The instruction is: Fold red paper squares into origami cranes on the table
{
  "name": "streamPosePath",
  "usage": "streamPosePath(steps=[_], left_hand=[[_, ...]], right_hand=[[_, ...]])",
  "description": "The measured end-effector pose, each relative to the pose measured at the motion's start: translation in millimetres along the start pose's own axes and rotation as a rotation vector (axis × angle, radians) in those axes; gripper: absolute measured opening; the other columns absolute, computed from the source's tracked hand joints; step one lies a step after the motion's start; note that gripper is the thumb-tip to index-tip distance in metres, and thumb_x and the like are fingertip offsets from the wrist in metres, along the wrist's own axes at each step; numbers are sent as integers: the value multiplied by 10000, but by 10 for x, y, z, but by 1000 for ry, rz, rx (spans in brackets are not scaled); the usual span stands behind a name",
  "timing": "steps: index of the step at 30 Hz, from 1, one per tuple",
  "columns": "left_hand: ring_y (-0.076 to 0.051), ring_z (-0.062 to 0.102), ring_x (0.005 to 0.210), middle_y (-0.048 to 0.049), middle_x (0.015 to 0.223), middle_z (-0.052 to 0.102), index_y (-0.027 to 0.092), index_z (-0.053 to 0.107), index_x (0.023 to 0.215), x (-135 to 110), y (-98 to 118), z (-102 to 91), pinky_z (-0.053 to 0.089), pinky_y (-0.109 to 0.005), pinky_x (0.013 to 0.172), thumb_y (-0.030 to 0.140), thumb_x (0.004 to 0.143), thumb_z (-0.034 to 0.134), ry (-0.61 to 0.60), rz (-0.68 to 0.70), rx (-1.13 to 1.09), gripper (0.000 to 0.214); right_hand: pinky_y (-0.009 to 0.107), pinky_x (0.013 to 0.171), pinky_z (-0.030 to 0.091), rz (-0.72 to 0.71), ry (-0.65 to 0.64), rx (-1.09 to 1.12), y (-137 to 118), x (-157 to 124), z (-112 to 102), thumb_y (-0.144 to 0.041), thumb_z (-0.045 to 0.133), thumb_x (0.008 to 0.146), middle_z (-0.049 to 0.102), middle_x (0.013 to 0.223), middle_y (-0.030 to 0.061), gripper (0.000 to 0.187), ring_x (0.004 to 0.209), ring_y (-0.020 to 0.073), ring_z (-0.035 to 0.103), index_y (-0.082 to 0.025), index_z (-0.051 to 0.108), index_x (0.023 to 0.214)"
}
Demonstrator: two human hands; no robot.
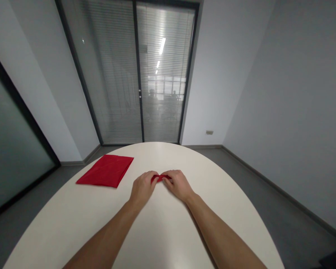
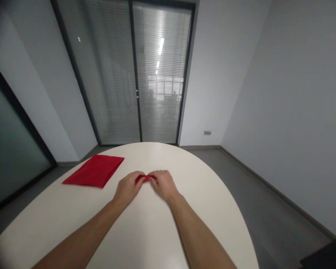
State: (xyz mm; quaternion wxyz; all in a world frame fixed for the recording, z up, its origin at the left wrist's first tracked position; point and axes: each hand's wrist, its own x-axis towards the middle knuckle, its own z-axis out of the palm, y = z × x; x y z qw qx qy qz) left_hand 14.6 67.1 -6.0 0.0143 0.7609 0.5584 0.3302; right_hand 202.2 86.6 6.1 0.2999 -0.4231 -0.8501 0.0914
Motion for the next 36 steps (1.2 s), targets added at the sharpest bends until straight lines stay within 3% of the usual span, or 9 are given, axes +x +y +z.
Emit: streamPosePath(steps=[8,14,18,21,26,33,36], left_hand=[[-175,698,956,-12,1091,753,252,665,1086,-4,15,4,478,-263,815,278,1003,473,-59,-61,-2,210],[-220,691,971,-39,1086,745,246,646,1133,-23,-29,43,498,-317,824,255,972,496,-105,-78,57,220],[-242,616,1118,-74,1192,690,205,641,1147,-4,-64,57,481,-356,948,116,885,556,-49,36,66,289],[-224,621,1092,-65,1187,692,202,659,1114,11,-69,64,474,-361,977,47,859,538,-74,123,22,322],[-218,665,1002,-40,1082,745,221,721,1027,6,-67,88,509,-363,931,93,910,512,-166,90,7,271],[-247,601,1178,-81,1326,658,197,705,1181,5,-74,74,480,-406,1035,99,916,483,-153,132,22,360],[-246,606,1149,-68,1285,686,197,716,1165,8,-84,73,485,-403,1027,117,923,475,-167,169,11,351]], right_hand=[[334,915,369,32,-39,-26,-28,-16,14,-171,473,950,766,1009,10,316,919,182,655,-246,725,1125],[323,905,372,92,-90,-106,0,-25,32,-180,470,938,758,970,46,280,903,191,635,-197,727,1047],[327,890,379,118,-74,-139,58,-32,46,-209,489,946,737,994,51,268,952,205,618,-220,729,1065],[342,920,377,129,-38,-146,84,-33,53,-214,541,928,714,1044,58,241,1010,216,597,-230,724,1085],[348,899,400,107,33,-168,55,-16,40,-200,577,916,687,1072,65,205,1022,229,566,-226,727,1054],[327,922,432,57,-35,-117,40,-18,74,-246,539,961,711,1055,60,253,993,214,594,-238,751,1100],[323,939,440,68,-39,-95,65,-16,94,-231,542,950,726,1059,64,256,1012,215,608,-229,763,1079]])
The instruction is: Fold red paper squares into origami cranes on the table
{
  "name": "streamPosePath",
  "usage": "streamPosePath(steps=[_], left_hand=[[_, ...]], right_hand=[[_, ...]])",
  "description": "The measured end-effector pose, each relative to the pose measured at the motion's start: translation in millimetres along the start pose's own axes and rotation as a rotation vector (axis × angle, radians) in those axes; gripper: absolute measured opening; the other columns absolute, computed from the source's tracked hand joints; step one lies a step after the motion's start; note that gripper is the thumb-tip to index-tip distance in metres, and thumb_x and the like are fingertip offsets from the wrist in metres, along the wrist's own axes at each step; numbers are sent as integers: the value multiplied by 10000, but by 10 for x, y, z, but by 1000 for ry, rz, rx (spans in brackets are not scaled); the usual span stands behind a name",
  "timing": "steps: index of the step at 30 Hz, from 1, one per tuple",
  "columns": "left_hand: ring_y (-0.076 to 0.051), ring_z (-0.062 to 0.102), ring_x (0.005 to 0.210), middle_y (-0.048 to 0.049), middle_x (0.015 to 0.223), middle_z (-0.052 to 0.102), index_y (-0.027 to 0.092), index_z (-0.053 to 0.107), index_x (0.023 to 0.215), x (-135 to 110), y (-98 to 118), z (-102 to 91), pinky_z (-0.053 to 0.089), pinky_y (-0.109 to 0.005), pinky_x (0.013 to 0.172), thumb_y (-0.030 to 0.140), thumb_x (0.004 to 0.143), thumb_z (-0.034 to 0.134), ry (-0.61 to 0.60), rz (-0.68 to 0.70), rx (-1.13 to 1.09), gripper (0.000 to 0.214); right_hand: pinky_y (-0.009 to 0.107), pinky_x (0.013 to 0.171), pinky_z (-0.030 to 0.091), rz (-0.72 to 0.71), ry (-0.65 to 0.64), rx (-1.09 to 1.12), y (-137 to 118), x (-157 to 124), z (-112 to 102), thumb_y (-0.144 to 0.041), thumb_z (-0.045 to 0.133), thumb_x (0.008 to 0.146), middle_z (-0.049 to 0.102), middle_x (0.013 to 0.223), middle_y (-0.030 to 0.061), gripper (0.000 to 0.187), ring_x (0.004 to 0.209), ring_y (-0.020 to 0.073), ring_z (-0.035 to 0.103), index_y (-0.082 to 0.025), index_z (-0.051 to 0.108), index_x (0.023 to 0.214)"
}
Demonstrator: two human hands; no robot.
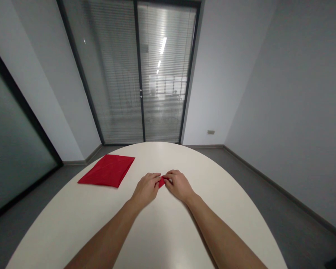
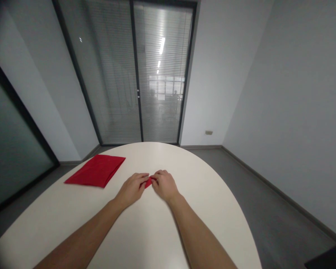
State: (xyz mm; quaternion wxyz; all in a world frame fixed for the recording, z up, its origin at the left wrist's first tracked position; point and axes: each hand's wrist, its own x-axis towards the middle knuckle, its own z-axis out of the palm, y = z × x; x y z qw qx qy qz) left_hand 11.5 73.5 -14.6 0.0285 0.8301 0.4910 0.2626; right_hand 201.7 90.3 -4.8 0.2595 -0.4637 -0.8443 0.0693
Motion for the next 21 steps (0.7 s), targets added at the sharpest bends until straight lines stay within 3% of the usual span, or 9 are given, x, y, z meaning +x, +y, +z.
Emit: streamPosePath(steps=[7,13,21], left_hand=[[-241,612,1065,-52,1148,729,217,728,1083,-21,67,-33,509,-383,965,159,857,566,18,54,-52,284],[-238,591,1135,-61,1207,703,216,726,1109,-37,82,-55,483,-400,1023,134,854,547,-21,114,-87,322],[-246,584,1217,-41,1309,683,248,711,1174,-47,65,-41,444,-414,1094,125,835,562,-94,156,-109,390]], right_hand=[[311,1001,434,-45,9,97,53,5,35,-131,501,920,737,1123,68,292,1078,196,645,-198,748,1059],[462,1140,316,-11,-69,113,74,-35,25,-167,501,919,681,1279,96,323,1214,227,610,-208,649,1203],[542,1215,146,93,-213,0,88,-52,-29,-299,465,929,407,1564,166,569,1485,270,317,-129,459,1472]])
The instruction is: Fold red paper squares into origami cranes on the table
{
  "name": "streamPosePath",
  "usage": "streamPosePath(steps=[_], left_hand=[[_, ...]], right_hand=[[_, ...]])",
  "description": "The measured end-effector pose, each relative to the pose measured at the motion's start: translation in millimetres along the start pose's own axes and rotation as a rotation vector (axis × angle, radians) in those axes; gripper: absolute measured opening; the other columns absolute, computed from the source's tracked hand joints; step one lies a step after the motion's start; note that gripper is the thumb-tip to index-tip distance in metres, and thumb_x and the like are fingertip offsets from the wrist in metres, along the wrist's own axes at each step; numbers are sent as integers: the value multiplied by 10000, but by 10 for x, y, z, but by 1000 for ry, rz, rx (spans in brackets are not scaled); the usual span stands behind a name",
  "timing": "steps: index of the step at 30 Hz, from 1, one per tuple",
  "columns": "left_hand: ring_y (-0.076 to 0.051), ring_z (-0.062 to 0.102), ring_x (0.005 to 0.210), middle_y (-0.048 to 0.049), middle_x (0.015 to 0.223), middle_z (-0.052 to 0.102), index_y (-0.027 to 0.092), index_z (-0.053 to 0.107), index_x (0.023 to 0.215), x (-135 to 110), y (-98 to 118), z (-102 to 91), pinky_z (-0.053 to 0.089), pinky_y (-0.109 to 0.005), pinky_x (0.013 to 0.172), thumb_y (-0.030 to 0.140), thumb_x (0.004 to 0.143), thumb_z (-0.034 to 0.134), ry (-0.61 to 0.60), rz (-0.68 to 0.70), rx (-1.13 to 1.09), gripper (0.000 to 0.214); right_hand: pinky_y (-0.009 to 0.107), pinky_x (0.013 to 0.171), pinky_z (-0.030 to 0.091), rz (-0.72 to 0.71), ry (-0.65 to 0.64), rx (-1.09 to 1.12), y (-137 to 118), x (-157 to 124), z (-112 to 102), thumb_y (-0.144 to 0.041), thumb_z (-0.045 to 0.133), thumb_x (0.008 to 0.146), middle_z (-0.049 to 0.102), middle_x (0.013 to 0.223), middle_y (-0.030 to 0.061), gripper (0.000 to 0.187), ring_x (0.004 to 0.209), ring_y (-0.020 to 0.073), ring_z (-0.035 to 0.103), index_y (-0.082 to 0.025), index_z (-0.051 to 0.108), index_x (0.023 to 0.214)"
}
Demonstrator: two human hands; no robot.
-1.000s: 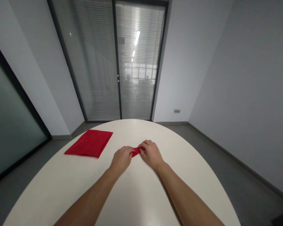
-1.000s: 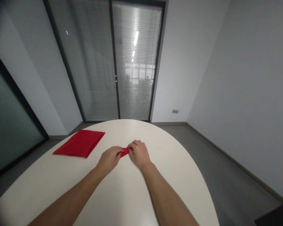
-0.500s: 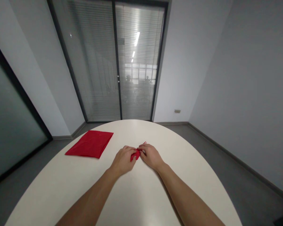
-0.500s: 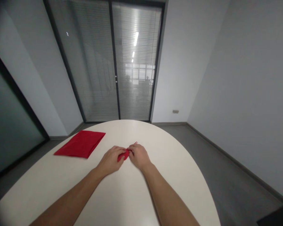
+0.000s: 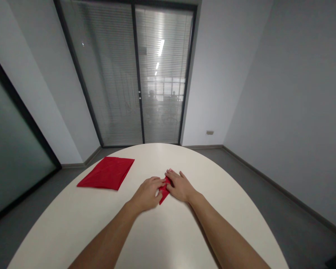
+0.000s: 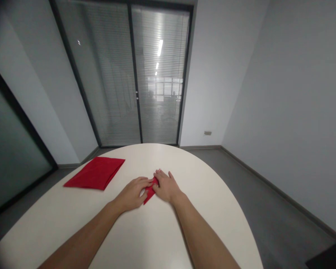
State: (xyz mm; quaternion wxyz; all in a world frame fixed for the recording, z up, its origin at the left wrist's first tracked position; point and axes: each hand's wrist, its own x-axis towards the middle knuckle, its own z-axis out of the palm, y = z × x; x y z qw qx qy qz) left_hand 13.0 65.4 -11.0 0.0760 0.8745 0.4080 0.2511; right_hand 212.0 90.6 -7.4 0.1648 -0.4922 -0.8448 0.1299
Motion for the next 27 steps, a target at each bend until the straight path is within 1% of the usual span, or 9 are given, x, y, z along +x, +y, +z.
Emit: streamPosePath(steps=[3,6,9,12,15,19,22,24,27], left_hand=[[-247,587,1218,-49,1302,687,247,705,1185,-4,21,-24,450,-413,1089,126,836,564,-2,-3,-9,395],[-243,583,1222,-53,1301,686,249,692,1204,-11,31,-46,451,-415,1087,120,829,571,-2,9,-21,414],[-244,579,1230,-57,1311,680,246,679,1224,-16,16,-44,447,-419,1090,120,820,578,-11,15,-16,435],[-249,583,1226,-63,1311,678,243,682,1219,-14,-4,-21,444,-422,1088,127,813,591,-14,18,4,432],[-251,598,1193,-77,1278,689,225,691,1199,-7,1,-3,443,-424,1075,160,847,585,6,12,44,373],[-249,611,1126,-89,1178,707,206,709,1142,1,40,-11,462,-422,1030,208,916,540,38,-32,117,282],[-249,612,1105,-93,1129,706,201,712,1111,0,53,-15,477,-419,1007,215,936,519,42,-57,147,261],[-253,600,1150,-97,1167,696,200,704,1116,-3,41,-5,465,-429,1038,215,943,509,41,-62,143,261],[-256,549,1272,-91,1308,654,213,684,1143,-8,2,24,408,-450,1126,225,955,500,36,-63,100,263]], right_hand=[[542,1218,125,37,-36,-28,18,9,-7,-353,447,944,318,1610,140,615,1521,290,215,-140,402,1520],[551,1218,117,63,-37,-31,31,22,-16,-387,433,959,317,1617,103,612,1532,310,161,-168,396,1529],[560,1215,134,75,-30,-22,41,34,-18,-386,460,949,328,1613,101,620,1531,323,155,-170,400,1528],[572,1211,153,66,-9,-23,56,40,-10,-362,494,926,307,1619,119,652,1527,337,165,-142,388,1531],[547,1213,191,-6,54,-21,74,39,5,-300,527,892,284,1629,112,677,1522,332,190,-129,382,1531],[533,1196,258,-99,67,-2,99,38,40,-291,532,918,468,1534,107,559,1473,322,325,-168,503,1462],[518,1183,296,-125,72,-7,116,43,69,-294,506,948,513,1497,114,506,1454,321,363,-170,537,1438],[504,1186,299,-139,74,-21,124,45,79,-293,494,955,502,1506,116,507,1456,319,360,-161,532,1443],[508,1186,297,-137,75,-25,126,43,77,-292,498,952,494,1510,123,519,1451,313,371,-163,520,1453]])
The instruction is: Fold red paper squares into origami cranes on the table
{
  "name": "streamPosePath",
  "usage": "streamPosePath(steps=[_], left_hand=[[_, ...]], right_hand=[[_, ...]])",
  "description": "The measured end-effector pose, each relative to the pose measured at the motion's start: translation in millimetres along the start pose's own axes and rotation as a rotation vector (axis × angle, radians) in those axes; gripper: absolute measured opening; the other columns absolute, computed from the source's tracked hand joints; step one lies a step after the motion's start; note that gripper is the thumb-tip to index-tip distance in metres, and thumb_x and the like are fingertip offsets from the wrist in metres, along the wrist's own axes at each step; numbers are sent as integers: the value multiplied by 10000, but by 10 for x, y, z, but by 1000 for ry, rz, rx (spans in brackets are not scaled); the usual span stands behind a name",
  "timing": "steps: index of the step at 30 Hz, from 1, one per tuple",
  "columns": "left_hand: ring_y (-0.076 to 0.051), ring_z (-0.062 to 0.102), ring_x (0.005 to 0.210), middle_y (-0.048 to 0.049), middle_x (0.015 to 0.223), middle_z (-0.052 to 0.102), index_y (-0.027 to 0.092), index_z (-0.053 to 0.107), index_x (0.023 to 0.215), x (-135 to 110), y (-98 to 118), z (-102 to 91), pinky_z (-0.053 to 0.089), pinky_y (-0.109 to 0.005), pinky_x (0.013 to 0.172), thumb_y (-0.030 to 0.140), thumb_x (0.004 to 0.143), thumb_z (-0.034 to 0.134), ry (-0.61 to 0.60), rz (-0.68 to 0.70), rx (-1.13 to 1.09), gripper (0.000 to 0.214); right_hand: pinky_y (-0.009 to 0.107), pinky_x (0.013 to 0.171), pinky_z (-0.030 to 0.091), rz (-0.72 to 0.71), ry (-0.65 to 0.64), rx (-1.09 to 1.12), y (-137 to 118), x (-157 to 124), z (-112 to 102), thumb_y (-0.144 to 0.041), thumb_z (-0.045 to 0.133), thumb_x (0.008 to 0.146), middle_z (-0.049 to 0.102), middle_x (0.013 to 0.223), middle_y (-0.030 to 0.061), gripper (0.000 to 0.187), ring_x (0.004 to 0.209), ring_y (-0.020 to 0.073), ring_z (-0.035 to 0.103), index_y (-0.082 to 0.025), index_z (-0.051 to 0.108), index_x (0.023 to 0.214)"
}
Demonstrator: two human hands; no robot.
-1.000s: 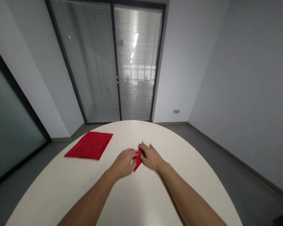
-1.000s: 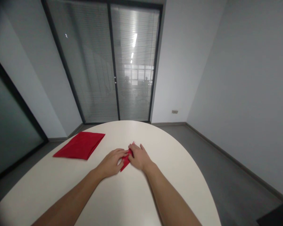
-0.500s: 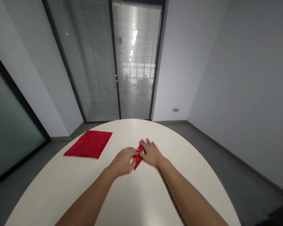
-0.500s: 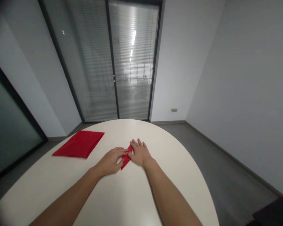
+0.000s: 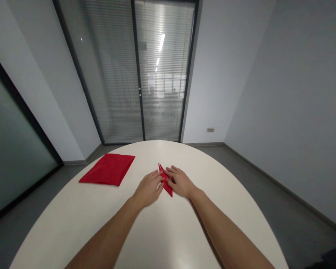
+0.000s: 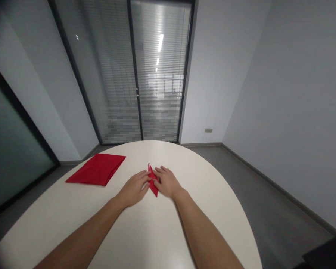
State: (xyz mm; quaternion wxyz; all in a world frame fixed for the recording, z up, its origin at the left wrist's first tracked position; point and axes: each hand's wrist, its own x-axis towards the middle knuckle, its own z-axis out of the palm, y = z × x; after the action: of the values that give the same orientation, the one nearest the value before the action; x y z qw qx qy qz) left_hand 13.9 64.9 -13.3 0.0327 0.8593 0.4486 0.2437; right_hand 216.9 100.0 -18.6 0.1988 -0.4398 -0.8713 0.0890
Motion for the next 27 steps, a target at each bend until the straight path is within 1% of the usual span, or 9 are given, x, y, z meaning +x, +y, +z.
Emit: streamPosePath(steps=[3,7,9,11,15,20,23,27], left_hand=[[-263,544,1296,-79,1330,653,220,684,1138,4,-33,32,404,-457,1138,224,952,505,0,-26,-40,258],[-255,575,1256,-75,1290,677,211,693,1123,12,-61,52,422,-437,1124,106,878,519,19,-37,-58,318],[-254,577,1251,-76,1299,674,206,695,1128,12,-77,54,420,-431,1126,74,834,537,21,-39,-65,359],[-262,577,1250,-78,1300,674,207,696,1132,9,-94,54,426,-437,1119,81,818,559,19,-50,-77,365],[-270,585,1248,-72,1271,693,223,702,1115,3,-130,56,442,-442,1101,124,837,579,20,-77,-109,320],[-268,583,1258,-66,1280,692,228,714,1048,6,-171,88,433,-432,1108,169,887,557,45,-115,-143,232],[-247,619,1190,-68,1207,716,227,710,1000,32,-189,107,456,-408,1071,159,904,528,56,-113,-173,218],[-224,653,1081,-76,1107,728,217,696,1043,79,-195,119,487,-372,997,166,922,501,65,-149,-191,235]], right_hand=[[496,1182,309,-17,39,32,-2,-2,-7,-233,499,934,531,1478,130,503,1411,285,433,-165,550,1429],[444,1149,369,-2,117,114,11,21,13,-167,509,901,651,1347,106,413,1285,243,554,-194,692,1271],[422,1134,388,19,112,128,33,49,36,-149,513,885,672,1313,102,396,1256,238,573,-195,727,1216],[412,1132,391,25,84,125,61,77,58,-113,506,858,668,1320,98,428,1259,234,573,-196,728,1214],[426,1144,377,-1,48,152,89,79,63,-78,499,829,647,1355,86,485,1296,235,551,-218,709,1244],[400,1092,434,24,104,283,43,5,8,-59,529,794,677,1293,86,451,1229,235,592,-211,746,1159],[394,1061,450,-32,87,290,22,-6,-16,-64,537,793,704,1236,71,445,1167,237,621,-227,748,1148],[369,1021,454,-92,78,289,13,11,-60,-101,577,798,735,1148,60,392,1083,236,642,-219,749,1131]])
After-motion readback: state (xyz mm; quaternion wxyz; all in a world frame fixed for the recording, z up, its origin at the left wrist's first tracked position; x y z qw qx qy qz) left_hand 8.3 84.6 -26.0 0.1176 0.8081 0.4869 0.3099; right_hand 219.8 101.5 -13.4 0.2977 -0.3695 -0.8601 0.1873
